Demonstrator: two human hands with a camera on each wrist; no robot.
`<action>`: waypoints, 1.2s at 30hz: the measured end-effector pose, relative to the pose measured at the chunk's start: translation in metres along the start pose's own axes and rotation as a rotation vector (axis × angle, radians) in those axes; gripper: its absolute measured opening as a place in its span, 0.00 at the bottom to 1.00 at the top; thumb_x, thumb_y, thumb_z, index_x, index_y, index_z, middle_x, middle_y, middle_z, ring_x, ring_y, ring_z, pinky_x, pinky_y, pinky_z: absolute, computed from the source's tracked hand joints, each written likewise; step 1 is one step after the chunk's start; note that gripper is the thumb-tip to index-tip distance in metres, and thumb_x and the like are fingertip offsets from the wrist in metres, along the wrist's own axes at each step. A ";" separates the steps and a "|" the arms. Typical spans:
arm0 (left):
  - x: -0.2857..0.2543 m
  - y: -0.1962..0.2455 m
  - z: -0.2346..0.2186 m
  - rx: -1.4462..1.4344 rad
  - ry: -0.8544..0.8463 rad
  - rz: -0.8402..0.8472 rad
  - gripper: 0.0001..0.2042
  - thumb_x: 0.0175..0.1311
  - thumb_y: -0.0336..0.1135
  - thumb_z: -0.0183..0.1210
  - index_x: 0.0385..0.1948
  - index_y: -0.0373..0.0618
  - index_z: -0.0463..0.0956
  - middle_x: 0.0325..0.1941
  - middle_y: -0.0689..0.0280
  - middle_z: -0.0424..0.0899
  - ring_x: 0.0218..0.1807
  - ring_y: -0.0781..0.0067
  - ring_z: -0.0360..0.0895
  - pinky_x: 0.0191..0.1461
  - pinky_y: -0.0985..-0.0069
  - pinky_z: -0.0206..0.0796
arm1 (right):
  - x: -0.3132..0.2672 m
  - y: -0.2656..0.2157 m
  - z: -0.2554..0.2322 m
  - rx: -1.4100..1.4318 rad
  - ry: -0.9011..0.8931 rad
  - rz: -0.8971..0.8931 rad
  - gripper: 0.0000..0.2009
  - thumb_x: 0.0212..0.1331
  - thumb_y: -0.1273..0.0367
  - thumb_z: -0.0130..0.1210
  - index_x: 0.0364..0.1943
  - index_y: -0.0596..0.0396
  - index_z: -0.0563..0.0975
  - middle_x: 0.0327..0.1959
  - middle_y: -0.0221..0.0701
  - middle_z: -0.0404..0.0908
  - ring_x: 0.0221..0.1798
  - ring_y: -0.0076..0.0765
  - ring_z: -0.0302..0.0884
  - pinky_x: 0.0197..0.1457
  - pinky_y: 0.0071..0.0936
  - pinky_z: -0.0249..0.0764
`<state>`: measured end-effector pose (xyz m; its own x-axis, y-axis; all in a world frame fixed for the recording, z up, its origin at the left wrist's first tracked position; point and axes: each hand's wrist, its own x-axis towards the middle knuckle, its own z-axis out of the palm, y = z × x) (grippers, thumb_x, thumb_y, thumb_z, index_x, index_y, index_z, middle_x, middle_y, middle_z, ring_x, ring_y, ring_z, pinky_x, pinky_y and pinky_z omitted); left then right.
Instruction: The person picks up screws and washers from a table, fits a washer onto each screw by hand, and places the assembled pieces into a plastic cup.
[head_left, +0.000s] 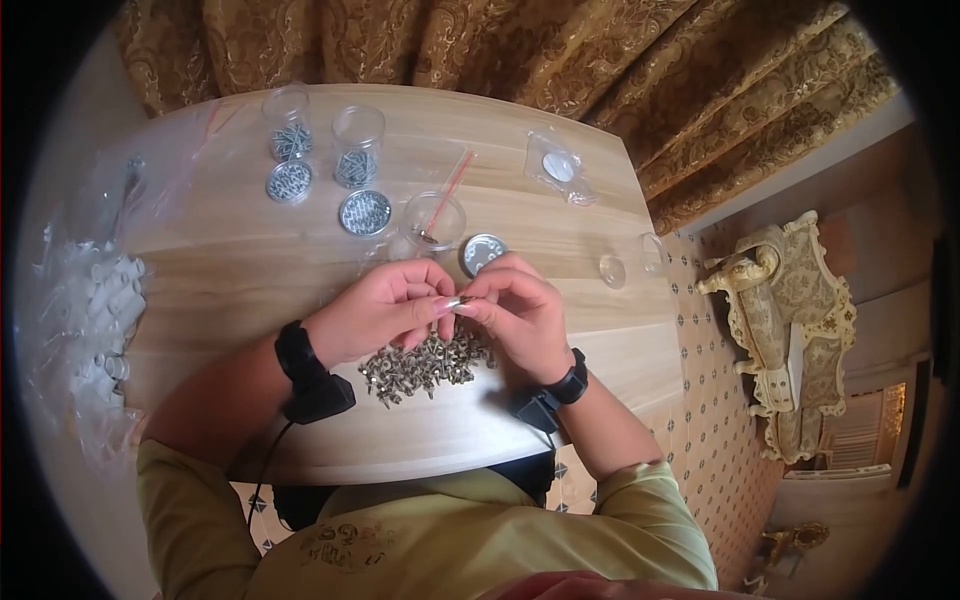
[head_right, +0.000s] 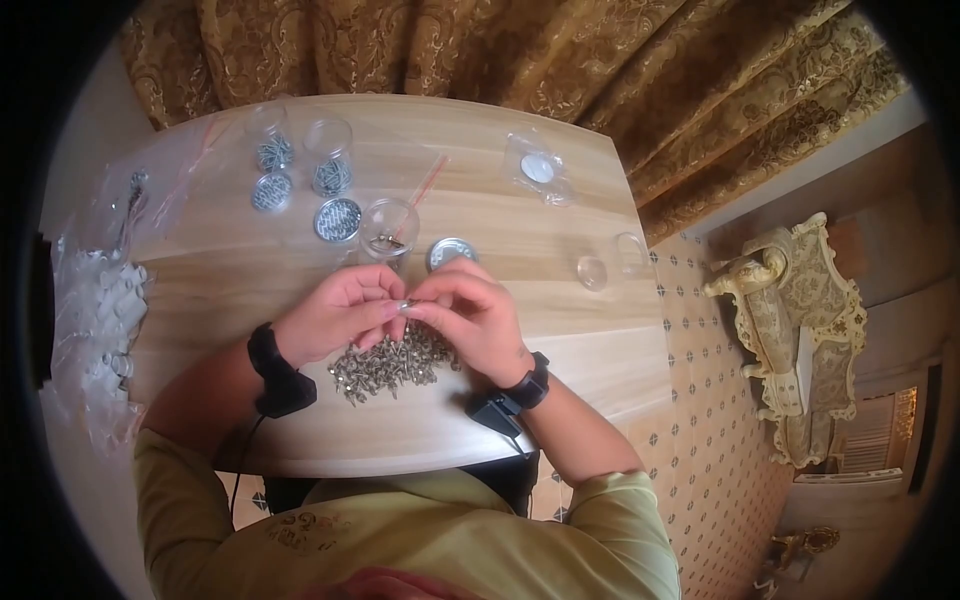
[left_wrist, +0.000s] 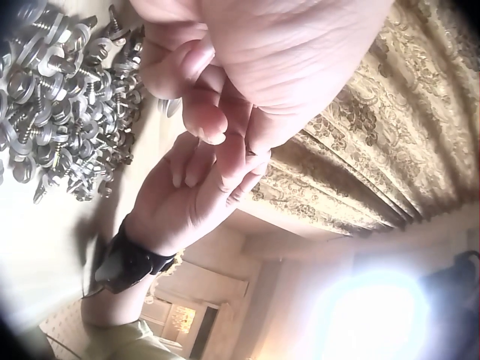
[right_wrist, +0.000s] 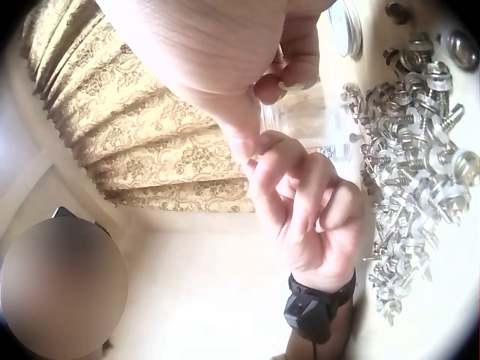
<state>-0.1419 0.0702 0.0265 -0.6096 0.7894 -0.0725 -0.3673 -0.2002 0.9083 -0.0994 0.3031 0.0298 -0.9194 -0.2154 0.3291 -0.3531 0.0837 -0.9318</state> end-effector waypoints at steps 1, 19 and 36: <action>0.000 0.000 0.000 -0.004 -0.002 0.004 0.06 0.79 0.32 0.55 0.49 0.42 0.74 0.36 0.64 0.85 0.27 0.87 0.72 0.31 0.88 0.64 | 0.000 -0.001 0.000 0.008 -0.012 0.021 0.07 0.61 0.76 0.70 0.42 0.60 0.85 0.40 0.28 0.79 0.39 0.22 0.75 0.44 0.21 0.72; 0.000 -0.002 -0.004 -0.023 0.004 -0.034 0.05 0.78 0.33 0.56 0.47 0.44 0.75 0.34 0.63 0.85 0.26 0.86 0.73 0.30 0.87 0.64 | -0.006 -0.007 -0.008 0.085 -0.192 0.182 0.10 0.67 0.80 0.62 0.50 0.64 0.80 0.40 0.30 0.85 0.37 0.19 0.82 0.39 0.18 0.78; 0.001 -0.004 -0.002 0.011 0.003 -0.052 0.06 0.79 0.34 0.56 0.47 0.44 0.75 0.34 0.64 0.85 0.28 0.86 0.73 0.31 0.87 0.64 | -0.007 -0.007 -0.002 0.066 -0.148 0.198 0.10 0.65 0.79 0.63 0.49 0.63 0.80 0.33 0.24 0.82 0.34 0.14 0.78 0.39 0.17 0.76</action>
<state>-0.1423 0.0708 0.0223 -0.5920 0.7967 -0.1215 -0.3913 -0.1523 0.9076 -0.0904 0.3058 0.0345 -0.9324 -0.3418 0.1178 -0.1524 0.0759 -0.9854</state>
